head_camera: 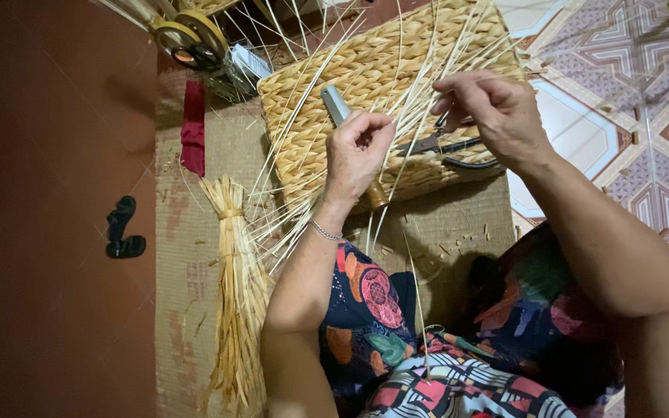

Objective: The person sits on the floor and uses a knife to shave thin strips from a bundle of dried sticks. They hold the sticks in their left hand and repeatedly scrape the knife along the length of the sticks to create fine strands.

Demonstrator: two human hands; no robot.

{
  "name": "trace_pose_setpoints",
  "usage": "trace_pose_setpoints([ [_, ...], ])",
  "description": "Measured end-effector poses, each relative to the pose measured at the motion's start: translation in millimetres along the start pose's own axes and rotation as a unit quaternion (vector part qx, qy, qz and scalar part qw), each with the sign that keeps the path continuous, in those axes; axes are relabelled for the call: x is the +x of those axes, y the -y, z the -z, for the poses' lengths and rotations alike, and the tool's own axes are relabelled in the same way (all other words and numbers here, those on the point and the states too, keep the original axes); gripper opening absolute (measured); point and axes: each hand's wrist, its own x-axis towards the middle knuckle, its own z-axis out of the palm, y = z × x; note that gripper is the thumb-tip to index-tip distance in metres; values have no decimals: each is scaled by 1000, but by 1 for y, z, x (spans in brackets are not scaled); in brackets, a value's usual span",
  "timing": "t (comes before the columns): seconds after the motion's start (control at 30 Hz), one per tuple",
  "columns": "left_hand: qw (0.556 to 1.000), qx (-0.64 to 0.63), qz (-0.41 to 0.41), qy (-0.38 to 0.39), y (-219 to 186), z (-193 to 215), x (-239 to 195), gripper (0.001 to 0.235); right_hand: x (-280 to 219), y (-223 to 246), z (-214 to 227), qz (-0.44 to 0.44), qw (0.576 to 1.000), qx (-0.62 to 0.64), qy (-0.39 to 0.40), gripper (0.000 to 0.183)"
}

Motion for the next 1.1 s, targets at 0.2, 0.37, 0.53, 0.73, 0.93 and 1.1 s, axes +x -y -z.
trace_pose_setpoints([
  [0.2,997,-17,-21,71,-12,-10,-7,7,6,-27,21,82,991,-62,-87,29],
  [0.37,997,-18,13,80,-5,-4,-10,8,23,-59,78,78,975,65,-200,32],
  [0.53,996,-27,49,63,9,9,-9,8,18,-53,115,-11,917,301,-263,32],
  [0.73,991,-115,71,-12,42,43,3,11,17,-15,60,-212,964,72,-141,29],
  [0.93,994,42,52,-81,49,67,-2,18,18,-53,-53,-215,944,-219,117,29],
  [1.1,995,56,7,-84,34,87,-13,20,29,-100,-114,-6,918,-388,86,48],
])
